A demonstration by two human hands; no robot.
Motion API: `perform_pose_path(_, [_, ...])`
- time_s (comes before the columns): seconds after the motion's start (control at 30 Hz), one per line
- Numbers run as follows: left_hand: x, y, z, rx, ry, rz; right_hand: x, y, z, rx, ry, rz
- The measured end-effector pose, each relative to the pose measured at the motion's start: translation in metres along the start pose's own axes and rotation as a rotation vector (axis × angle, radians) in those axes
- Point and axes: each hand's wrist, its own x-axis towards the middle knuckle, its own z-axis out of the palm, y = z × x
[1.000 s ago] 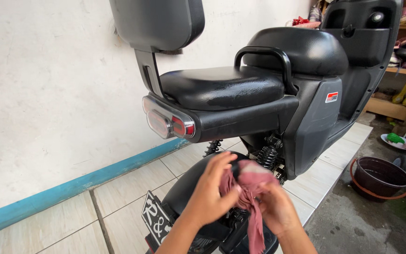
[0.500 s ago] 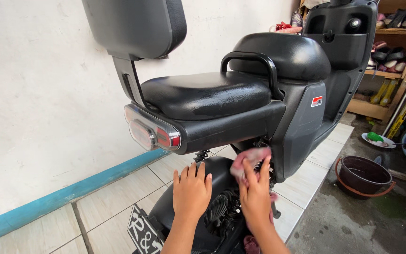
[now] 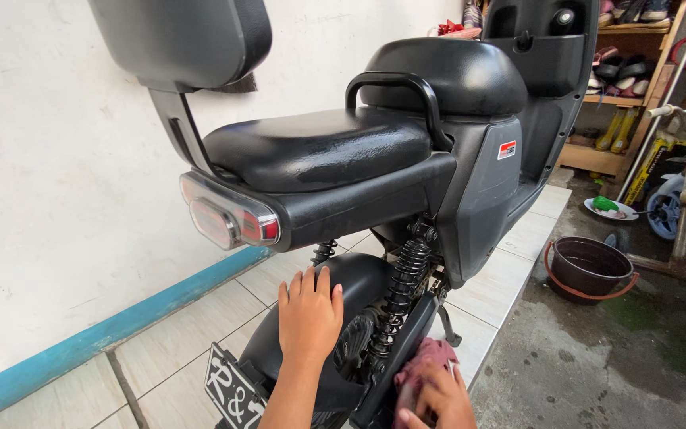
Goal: The person wipes the rear suspension, seat, and body panels of a scooter using a cloth. They dip the cloth in a bucket of water and continue wiping the scooter's surfaces.
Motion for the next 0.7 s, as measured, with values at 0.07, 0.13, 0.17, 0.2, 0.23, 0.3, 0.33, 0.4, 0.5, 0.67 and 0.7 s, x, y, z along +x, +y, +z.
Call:
perform_pose_path(0.07, [-0.001, 0.003, -0.003, -0.049, -0.018, 0.033, 0.007, 0.001, 0.008, 0.026, -0.036, 0.326])
perform_pose_path(0.13, [-0.002, 0.004, -0.004, -0.067, 0.0, 0.086, 0.014, 0.005, 0.018, 0.051, -0.144, 0.563])
perform_pose_path(0.17, [-0.002, 0.005, -0.004, -0.062, 0.03, 0.122, 0.02, 0.011, 0.027, 0.063, -0.236, 0.635])
perform_pose_path(0.2, [-0.002, 0.004, -0.004, -0.057, 0.059, 0.159, 0.021, 0.015, 0.035, 0.074, -0.328, 0.708])
perform_pose_path(0.23, [-0.002, 0.004, -0.004, -0.051, 0.035, 0.153, 0.018, 0.016, 0.041, 0.01, -0.333, 0.687])
perform_pose_path(0.3, [-0.001, 0.004, -0.004, -0.045, -0.016, 0.142, 0.012, 0.016, 0.047, -0.122, -0.346, 0.649])
perform_pose_path(0.33, [-0.003, 0.006, -0.005, -0.043, -0.041, 0.141, 0.009, 0.013, 0.047, -0.201, -0.481, 0.615])
perform_pose_path(0.4, [0.001, 0.008, -0.009, -0.035, -0.078, 0.14, 0.013, 0.003, 0.052, -0.319, -0.723, 0.531])
perform_pose_path(0.5, [0.002, 0.011, -0.017, -0.022, 0.185, 0.192, 0.022, -0.021, 0.068, -0.105, -0.751, 0.568])
perform_pose_path(0.67, [-0.002, 0.012, -0.021, -0.044, 0.159, 0.248, 0.037, -0.048, 0.05, 0.508, -0.479, 0.747])
perform_pose_path(0.7, [-0.002, 0.011, -0.02, -0.043, 0.157, 0.264, 0.043, -0.05, 0.033, 0.594, -0.4, 0.766])
